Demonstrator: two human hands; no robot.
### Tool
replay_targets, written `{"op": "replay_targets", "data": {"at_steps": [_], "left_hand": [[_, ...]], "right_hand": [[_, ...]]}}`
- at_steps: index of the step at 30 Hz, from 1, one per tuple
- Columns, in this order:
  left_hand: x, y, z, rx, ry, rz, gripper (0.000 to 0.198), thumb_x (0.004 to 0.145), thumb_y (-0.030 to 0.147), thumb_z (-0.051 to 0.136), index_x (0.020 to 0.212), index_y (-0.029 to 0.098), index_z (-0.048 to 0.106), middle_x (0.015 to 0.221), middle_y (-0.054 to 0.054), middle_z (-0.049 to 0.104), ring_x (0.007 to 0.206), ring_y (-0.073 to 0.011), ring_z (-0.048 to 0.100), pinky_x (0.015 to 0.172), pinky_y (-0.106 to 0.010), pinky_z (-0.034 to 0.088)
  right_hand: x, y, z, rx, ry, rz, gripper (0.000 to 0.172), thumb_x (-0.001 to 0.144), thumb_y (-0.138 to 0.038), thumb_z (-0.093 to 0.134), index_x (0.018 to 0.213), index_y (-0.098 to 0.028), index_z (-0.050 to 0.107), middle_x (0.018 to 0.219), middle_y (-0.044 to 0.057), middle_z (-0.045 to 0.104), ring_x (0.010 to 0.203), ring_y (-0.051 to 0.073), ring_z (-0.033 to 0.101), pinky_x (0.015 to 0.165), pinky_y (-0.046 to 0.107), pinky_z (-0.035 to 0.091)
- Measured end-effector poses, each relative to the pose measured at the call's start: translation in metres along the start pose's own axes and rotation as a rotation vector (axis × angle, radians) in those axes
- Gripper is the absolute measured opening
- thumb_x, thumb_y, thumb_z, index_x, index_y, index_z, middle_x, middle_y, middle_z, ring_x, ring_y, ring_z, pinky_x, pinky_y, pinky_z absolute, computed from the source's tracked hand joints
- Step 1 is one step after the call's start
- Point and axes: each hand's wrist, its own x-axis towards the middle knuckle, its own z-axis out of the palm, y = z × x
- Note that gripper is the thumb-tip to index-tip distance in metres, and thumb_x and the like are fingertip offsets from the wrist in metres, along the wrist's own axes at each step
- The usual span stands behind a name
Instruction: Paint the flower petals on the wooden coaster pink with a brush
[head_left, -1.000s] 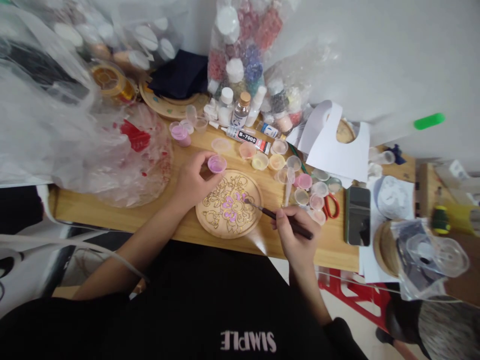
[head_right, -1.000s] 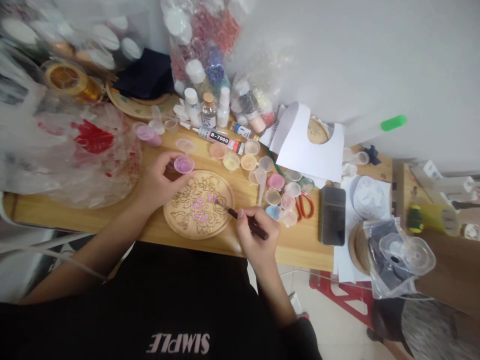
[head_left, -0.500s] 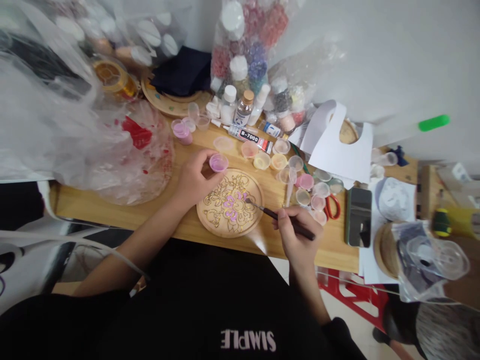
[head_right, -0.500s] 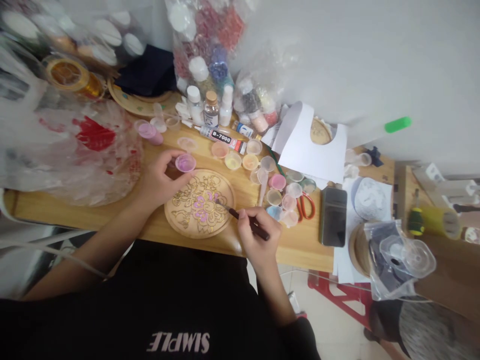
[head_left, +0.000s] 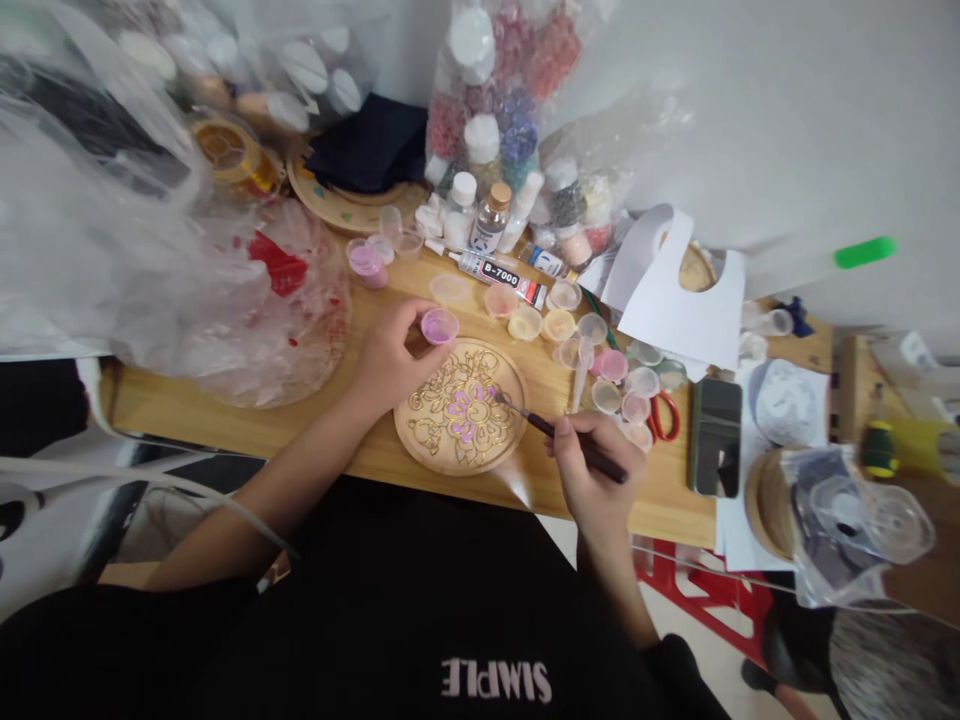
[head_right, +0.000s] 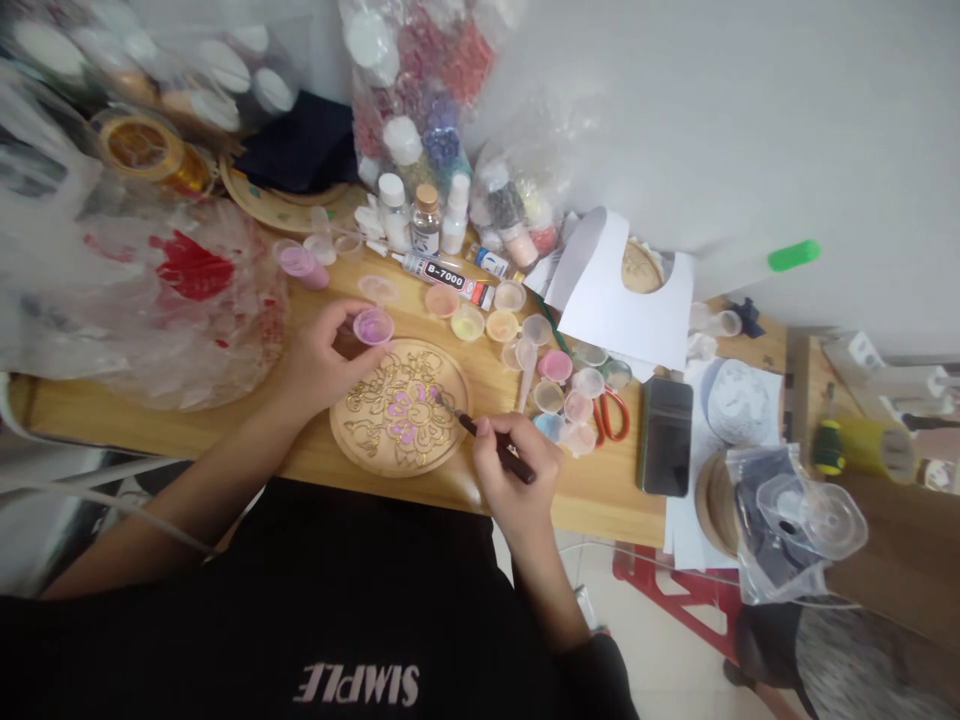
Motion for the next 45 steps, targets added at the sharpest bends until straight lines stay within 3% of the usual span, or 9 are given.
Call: {"op": "replay_targets", "data": {"at_steps": [7, 14, 19, 25, 30, 36, 45], "left_hand": [[0.001, 0.002, -0.001, 0.043, -0.019, -0.021, 0.026, 0.079, 0.025, 0.073, 0.102, 0.025, 0.062, 0.103, -0.002, 0.076, 0.094, -0.0214, 0.073, 0.089, -0.036, 0.061], [0.000, 0.003, -0.001, 0.037, -0.011, -0.016, 0.026, 0.080, 0.024, 0.072, 0.104, 0.020, 0.064, 0.103, -0.004, 0.077, 0.094, -0.0199, 0.073, 0.089, -0.035, 0.061], [0.000, 0.002, -0.001, 0.059, -0.012, -0.010, 0.026, 0.079, 0.022, 0.074, 0.103, 0.023, 0.063, 0.103, -0.002, 0.077, 0.093, -0.0205, 0.073, 0.089, -0.034, 0.061], [0.000, 0.001, 0.001, 0.050, -0.007, -0.001, 0.025, 0.080, 0.022, 0.072, 0.104, 0.022, 0.063, 0.103, -0.003, 0.076, 0.093, -0.0199, 0.072, 0.088, -0.034, 0.060], [0.000, 0.001, 0.001, 0.033, -0.007, 0.020, 0.024, 0.081, 0.025, 0.071, 0.103, 0.022, 0.062, 0.100, -0.003, 0.076, 0.091, -0.0189, 0.072, 0.085, -0.033, 0.060], [0.000, -0.001, 0.001, 0.020, -0.018, -0.019, 0.025, 0.081, 0.027, 0.071, 0.103, 0.025, 0.061, 0.104, -0.002, 0.074, 0.096, -0.0208, 0.071, 0.091, -0.036, 0.059], [0.000, 0.004, 0.000, 0.009, -0.030, -0.059, 0.024, 0.080, 0.024, 0.072, 0.101, 0.023, 0.061, 0.103, -0.004, 0.074, 0.095, -0.0218, 0.070, 0.090, -0.038, 0.056]], "right_hand": [[0.003, -0.004, -0.001, -0.045, -0.042, -0.037, 0.019, 0.092, -0.024, 0.065, 0.073, -0.021, 0.065, 0.058, -0.003, 0.063, 0.049, 0.011, 0.058, 0.049, 0.024, 0.045], [0.002, -0.006, 0.000, -0.042, -0.005, -0.083, 0.018, 0.092, -0.022, 0.065, 0.075, -0.022, 0.065, 0.061, -0.003, 0.066, 0.052, 0.011, 0.060, 0.051, 0.024, 0.047], [0.007, -0.007, -0.002, -0.066, -0.096, -0.046, 0.020, 0.092, -0.022, 0.064, 0.072, -0.021, 0.064, 0.058, -0.004, 0.061, 0.049, 0.009, 0.054, 0.047, 0.023, 0.042], [0.017, -0.018, -0.006, -0.097, -0.178, -0.142, 0.018, 0.091, -0.016, 0.064, 0.073, -0.020, 0.065, 0.055, -0.007, 0.056, 0.045, 0.005, 0.046, 0.042, 0.019, 0.029], [0.029, -0.029, -0.004, -0.165, -0.261, -0.163, 0.022, 0.090, -0.017, 0.061, 0.069, -0.020, 0.058, 0.054, -0.007, 0.050, 0.045, 0.005, 0.043, 0.044, 0.019, 0.030], [0.056, -0.034, 0.008, -0.175, -0.283, -0.139, 0.039, 0.094, -0.027, 0.058, 0.058, -0.022, 0.042, 0.049, -0.007, 0.039, 0.044, 0.007, 0.035, 0.045, 0.023, 0.025], [0.068, -0.033, 0.019, -0.157, -0.280, -0.113, 0.037, 0.090, -0.027, 0.053, 0.058, -0.024, 0.034, 0.050, -0.007, 0.033, 0.046, 0.009, 0.034, 0.048, 0.026, 0.024]]}}
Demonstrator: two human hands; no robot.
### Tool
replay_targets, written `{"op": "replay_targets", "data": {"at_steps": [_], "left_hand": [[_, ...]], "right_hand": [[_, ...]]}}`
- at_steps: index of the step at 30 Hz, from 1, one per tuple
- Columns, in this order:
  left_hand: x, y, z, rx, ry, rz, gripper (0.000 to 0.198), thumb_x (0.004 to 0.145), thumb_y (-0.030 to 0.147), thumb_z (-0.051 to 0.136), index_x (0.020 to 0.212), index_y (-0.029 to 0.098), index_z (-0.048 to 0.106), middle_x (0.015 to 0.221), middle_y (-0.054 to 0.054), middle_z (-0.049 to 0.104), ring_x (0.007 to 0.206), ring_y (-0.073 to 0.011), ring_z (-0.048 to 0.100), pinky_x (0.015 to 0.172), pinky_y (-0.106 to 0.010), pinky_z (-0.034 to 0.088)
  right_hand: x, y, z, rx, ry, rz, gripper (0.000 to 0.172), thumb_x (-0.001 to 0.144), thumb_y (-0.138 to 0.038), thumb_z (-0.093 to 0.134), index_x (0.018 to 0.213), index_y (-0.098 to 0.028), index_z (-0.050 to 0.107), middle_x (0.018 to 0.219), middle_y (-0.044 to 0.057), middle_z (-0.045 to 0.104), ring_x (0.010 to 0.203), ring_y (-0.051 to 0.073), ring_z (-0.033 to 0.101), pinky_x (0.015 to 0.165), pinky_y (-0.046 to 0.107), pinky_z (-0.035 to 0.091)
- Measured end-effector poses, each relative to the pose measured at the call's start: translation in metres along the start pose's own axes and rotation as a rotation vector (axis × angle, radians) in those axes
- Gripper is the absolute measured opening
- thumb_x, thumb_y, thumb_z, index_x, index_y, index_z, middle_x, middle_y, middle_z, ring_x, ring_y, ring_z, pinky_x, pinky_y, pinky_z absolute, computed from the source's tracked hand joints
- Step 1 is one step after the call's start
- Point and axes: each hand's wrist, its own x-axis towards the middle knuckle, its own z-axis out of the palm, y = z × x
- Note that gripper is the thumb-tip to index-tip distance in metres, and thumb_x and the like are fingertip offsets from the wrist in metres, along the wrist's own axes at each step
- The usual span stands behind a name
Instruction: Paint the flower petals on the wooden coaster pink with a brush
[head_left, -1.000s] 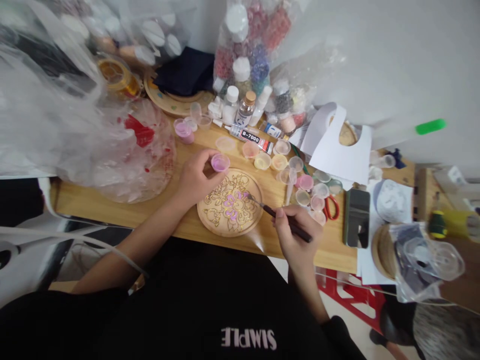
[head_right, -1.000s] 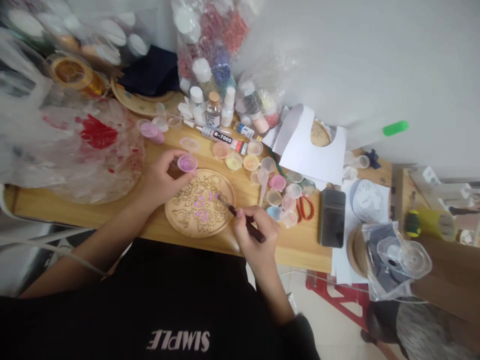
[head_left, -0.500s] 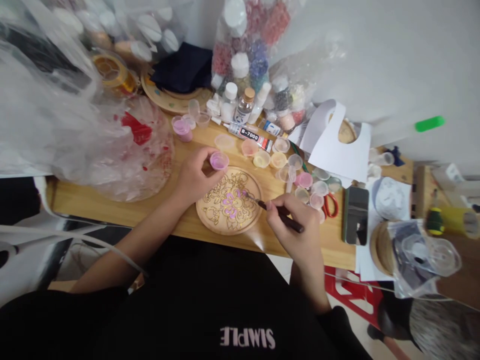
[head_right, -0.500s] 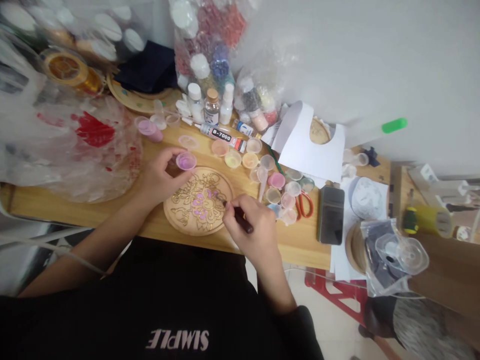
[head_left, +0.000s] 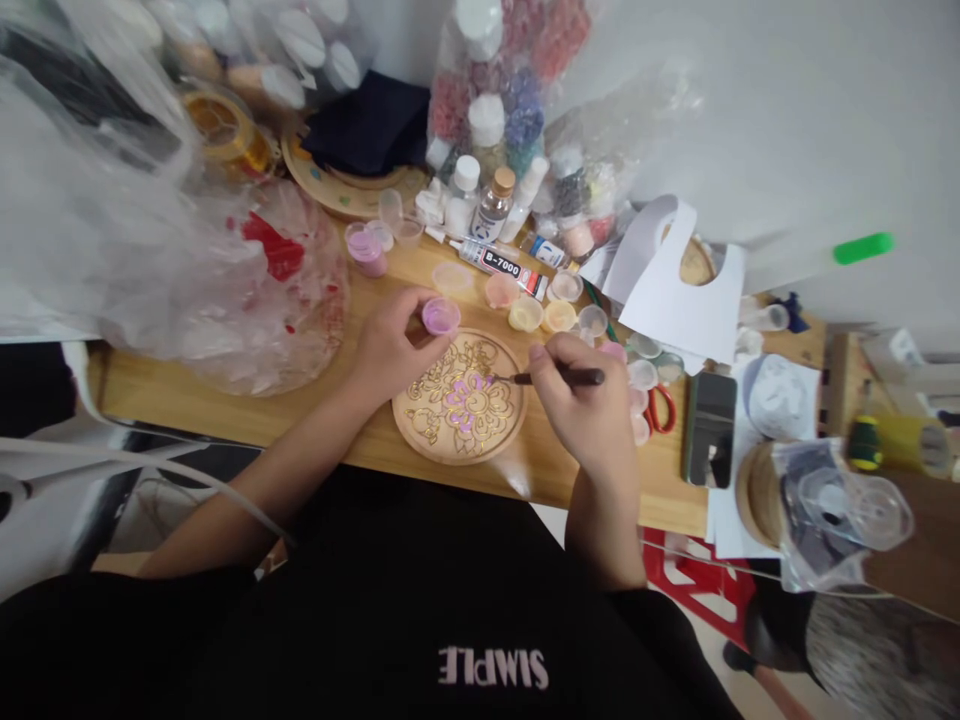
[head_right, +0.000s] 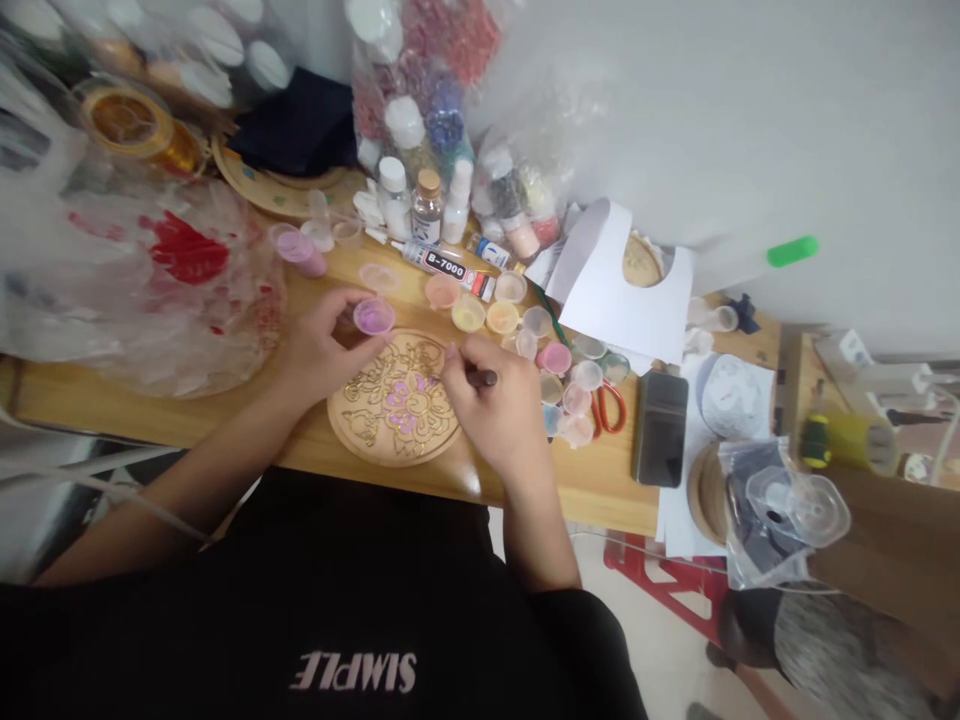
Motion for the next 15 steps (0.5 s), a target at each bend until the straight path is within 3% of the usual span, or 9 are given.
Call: {"op": "replay_targets", "data": {"at_steps": [15], "left_hand": [[0.002, -0.001, -0.001, 0.019, -0.009, 0.006, 0.025, 0.079, 0.028, 0.072, 0.100, 0.023, 0.061, 0.100, -0.002, 0.074, 0.090, -0.0195, 0.069, 0.086, -0.037, 0.059]], "right_hand": [[-0.010, -0.004, -0.004, -0.039, 0.005, -0.058, 0.038, 0.092, -0.024, 0.054, 0.058, -0.023, 0.036, 0.050, -0.007, 0.037, 0.047, 0.007, 0.032, 0.047, 0.023, 0.025]]}}
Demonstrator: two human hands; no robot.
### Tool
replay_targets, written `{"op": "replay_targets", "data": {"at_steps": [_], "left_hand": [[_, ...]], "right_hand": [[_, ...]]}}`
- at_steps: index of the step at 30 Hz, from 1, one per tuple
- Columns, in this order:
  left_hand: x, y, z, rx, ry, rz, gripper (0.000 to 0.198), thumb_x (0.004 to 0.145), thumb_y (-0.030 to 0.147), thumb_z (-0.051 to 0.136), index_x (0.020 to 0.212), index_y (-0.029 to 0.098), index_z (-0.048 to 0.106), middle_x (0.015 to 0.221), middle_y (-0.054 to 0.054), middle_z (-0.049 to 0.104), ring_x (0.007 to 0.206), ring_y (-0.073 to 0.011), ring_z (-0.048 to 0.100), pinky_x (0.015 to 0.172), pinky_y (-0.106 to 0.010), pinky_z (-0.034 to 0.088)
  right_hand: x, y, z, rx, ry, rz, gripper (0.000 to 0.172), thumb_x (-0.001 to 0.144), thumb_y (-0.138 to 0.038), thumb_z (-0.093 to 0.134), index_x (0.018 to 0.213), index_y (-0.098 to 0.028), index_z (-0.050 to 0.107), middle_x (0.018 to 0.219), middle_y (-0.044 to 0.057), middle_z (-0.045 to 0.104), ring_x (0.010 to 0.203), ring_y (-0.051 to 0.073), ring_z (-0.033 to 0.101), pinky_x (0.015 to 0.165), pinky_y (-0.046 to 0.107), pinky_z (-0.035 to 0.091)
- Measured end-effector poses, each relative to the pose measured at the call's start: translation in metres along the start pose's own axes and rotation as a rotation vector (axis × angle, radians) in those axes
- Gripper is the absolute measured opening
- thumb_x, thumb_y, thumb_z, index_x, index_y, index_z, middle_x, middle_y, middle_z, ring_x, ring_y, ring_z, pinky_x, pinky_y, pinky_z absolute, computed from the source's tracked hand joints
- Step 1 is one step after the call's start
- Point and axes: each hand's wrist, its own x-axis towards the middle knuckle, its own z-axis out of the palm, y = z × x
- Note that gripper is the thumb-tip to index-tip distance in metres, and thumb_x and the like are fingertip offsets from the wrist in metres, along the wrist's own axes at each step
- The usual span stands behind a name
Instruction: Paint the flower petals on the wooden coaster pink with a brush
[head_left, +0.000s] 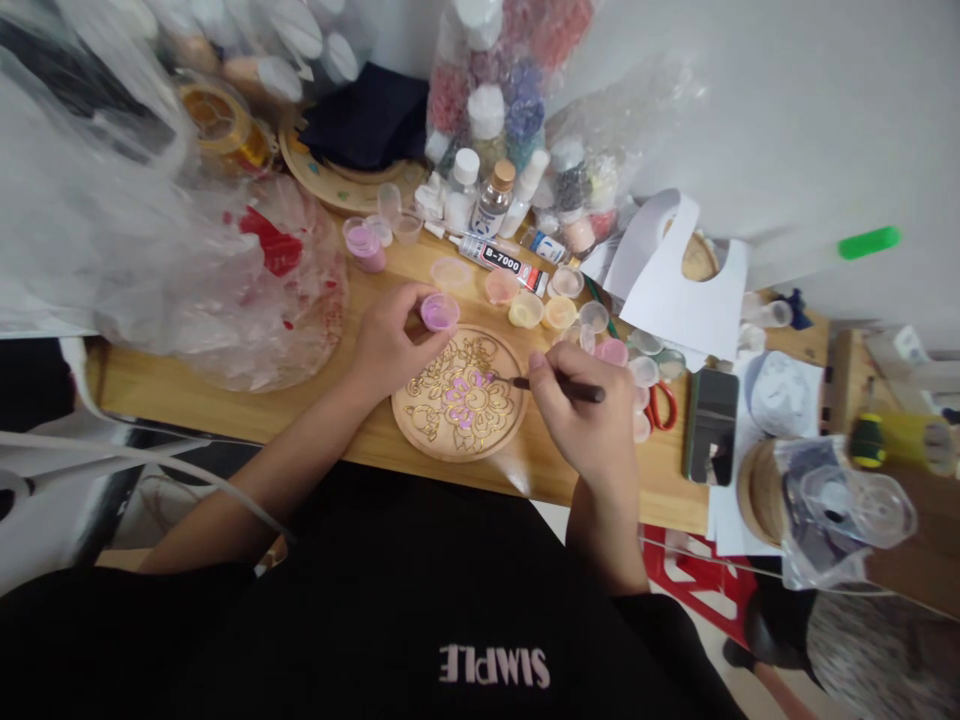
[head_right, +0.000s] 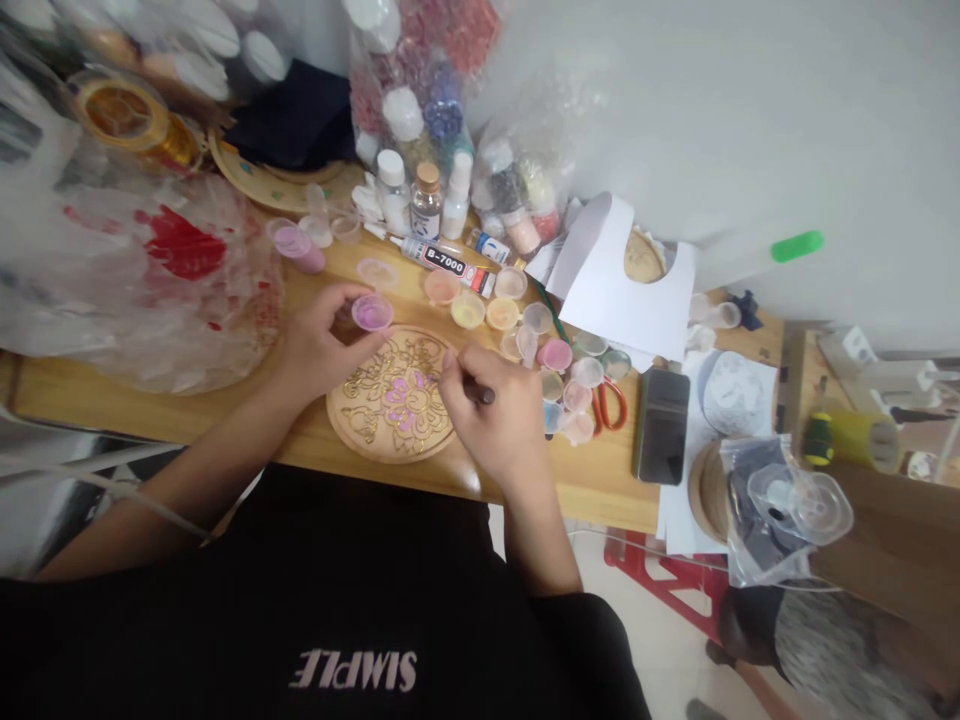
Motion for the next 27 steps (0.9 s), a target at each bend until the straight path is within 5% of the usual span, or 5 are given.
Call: {"op": "replay_targets", "data": {"at_steps": [6, 27], "left_hand": [[-0.0002, -0.0015, 0.0010, -0.004, -0.005, -0.013, 0.024, 0.078, 0.027, 0.071, 0.099, 0.026, 0.060, 0.102, -0.002, 0.074, 0.093, -0.0217, 0.070, 0.088, -0.038, 0.059], [-0.0011, -0.0031, 0.0011, -0.008, 0.018, 0.004, 0.024, 0.078, 0.028, 0.071, 0.100, 0.026, 0.060, 0.102, -0.001, 0.073, 0.094, -0.0219, 0.069, 0.090, -0.038, 0.058]], "right_hand": [[-0.0068, -0.0009, -0.0026, -0.001, 0.075, -0.024, 0.041, 0.094, -0.022, 0.056, 0.058, -0.023, 0.036, 0.051, -0.007, 0.037, 0.046, 0.007, 0.032, 0.047, 0.024, 0.026], [-0.0085, 0.0023, 0.0009, 0.018, 0.037, 0.006, 0.041, 0.094, -0.026, 0.055, 0.057, -0.022, 0.039, 0.049, -0.006, 0.038, 0.045, 0.007, 0.035, 0.045, 0.024, 0.025]]}}
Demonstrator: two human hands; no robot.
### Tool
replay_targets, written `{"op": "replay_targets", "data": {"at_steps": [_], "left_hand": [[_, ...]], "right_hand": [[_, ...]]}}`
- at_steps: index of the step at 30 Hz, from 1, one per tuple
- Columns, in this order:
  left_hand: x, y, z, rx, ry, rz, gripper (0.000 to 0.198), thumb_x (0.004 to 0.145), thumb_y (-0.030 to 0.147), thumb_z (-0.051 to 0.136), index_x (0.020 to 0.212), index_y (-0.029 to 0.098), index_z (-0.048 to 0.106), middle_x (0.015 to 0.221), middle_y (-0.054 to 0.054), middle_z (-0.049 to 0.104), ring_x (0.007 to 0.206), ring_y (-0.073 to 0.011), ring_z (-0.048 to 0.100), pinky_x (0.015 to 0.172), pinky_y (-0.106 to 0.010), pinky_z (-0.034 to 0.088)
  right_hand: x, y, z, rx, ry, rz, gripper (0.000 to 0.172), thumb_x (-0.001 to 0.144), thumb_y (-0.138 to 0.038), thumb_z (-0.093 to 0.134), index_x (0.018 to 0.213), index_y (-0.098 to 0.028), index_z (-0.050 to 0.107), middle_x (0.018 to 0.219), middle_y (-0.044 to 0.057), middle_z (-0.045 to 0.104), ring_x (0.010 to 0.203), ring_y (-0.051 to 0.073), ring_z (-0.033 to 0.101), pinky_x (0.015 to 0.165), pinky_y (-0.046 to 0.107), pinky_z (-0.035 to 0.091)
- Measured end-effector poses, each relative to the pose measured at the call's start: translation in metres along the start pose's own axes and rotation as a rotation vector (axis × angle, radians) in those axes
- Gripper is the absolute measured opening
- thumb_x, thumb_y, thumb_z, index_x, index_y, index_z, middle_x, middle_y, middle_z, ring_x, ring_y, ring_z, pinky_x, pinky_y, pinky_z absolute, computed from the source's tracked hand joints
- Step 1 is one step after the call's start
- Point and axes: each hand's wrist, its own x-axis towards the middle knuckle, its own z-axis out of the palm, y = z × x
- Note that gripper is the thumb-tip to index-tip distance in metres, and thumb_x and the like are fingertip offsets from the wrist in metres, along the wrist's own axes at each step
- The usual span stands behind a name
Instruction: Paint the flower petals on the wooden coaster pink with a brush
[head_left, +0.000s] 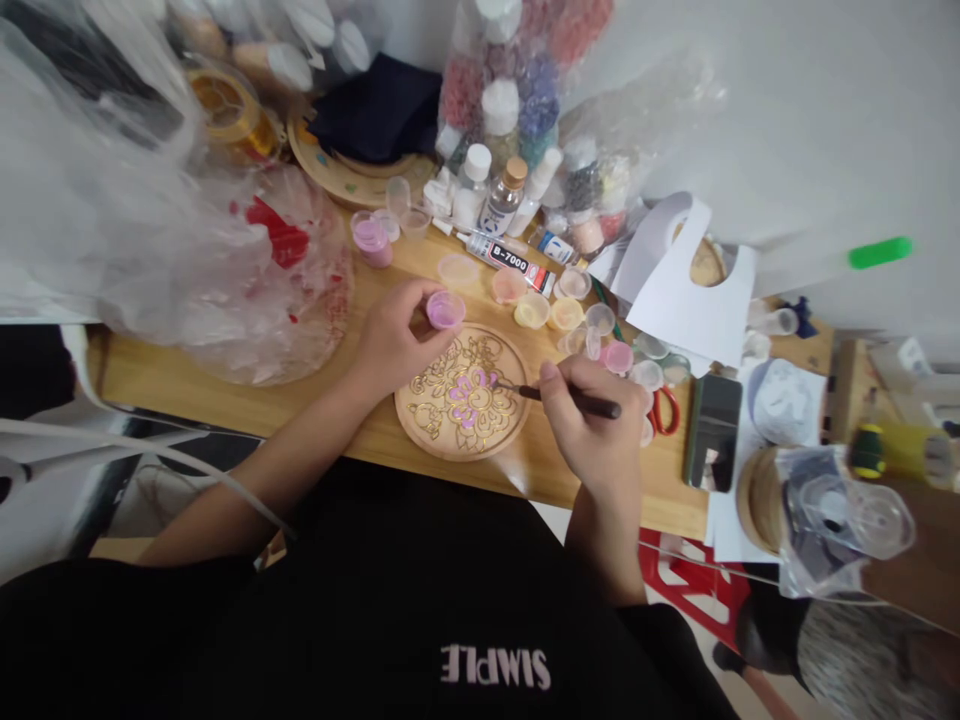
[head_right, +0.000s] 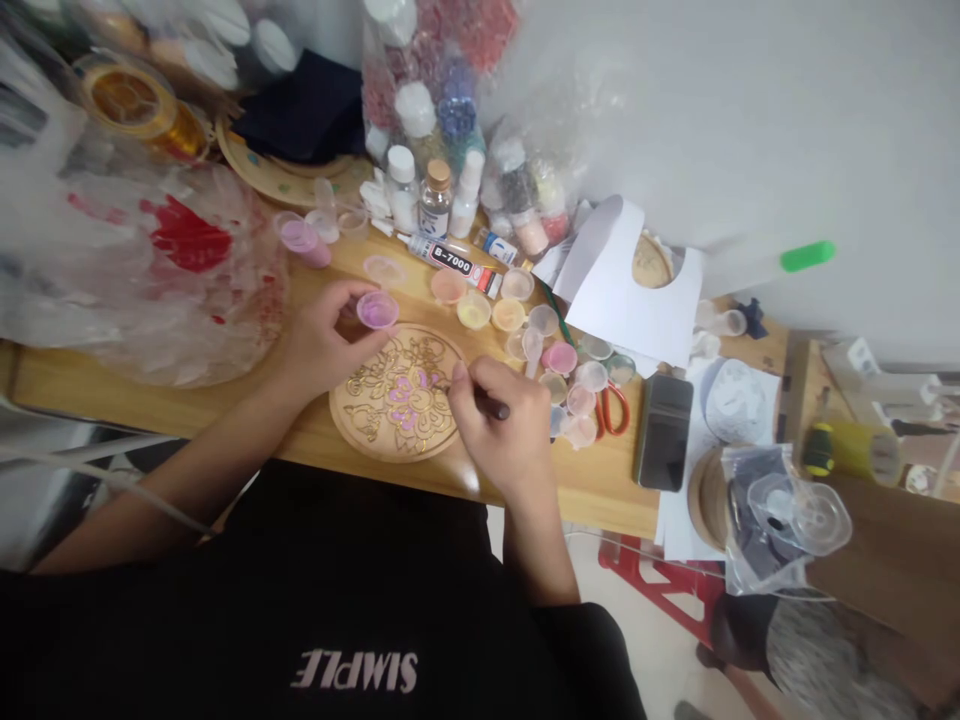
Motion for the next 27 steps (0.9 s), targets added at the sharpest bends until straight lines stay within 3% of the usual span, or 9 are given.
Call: {"op": "replay_targets", "data": {"at_steps": [21, 27], "left_hand": [[0.000, 0.000, -0.001, 0.027, -0.006, -0.010, 0.026, 0.078, 0.024, 0.071, 0.103, 0.024, 0.062, 0.103, -0.003, 0.073, 0.095, -0.0221, 0.070, 0.091, -0.038, 0.058], [0.000, 0.003, -0.001, 0.022, -0.001, 0.008, 0.024, 0.080, 0.025, 0.071, 0.102, 0.023, 0.062, 0.103, -0.004, 0.074, 0.096, -0.0214, 0.070, 0.089, -0.036, 0.058]], "right_hand": [[-0.004, 0.004, 0.000, 0.018, 0.026, 0.030, 0.042, 0.095, -0.029, 0.058, 0.056, -0.022, 0.042, 0.048, -0.006, 0.039, 0.044, 0.007, 0.035, 0.044, 0.024, 0.027], [-0.011, 0.012, -0.007, 0.151, 0.158, 0.102, 0.040, 0.094, -0.030, 0.063, 0.057, -0.023, 0.051, 0.049, -0.004, 0.051, 0.045, 0.010, 0.047, 0.045, 0.027, 0.033]]}}
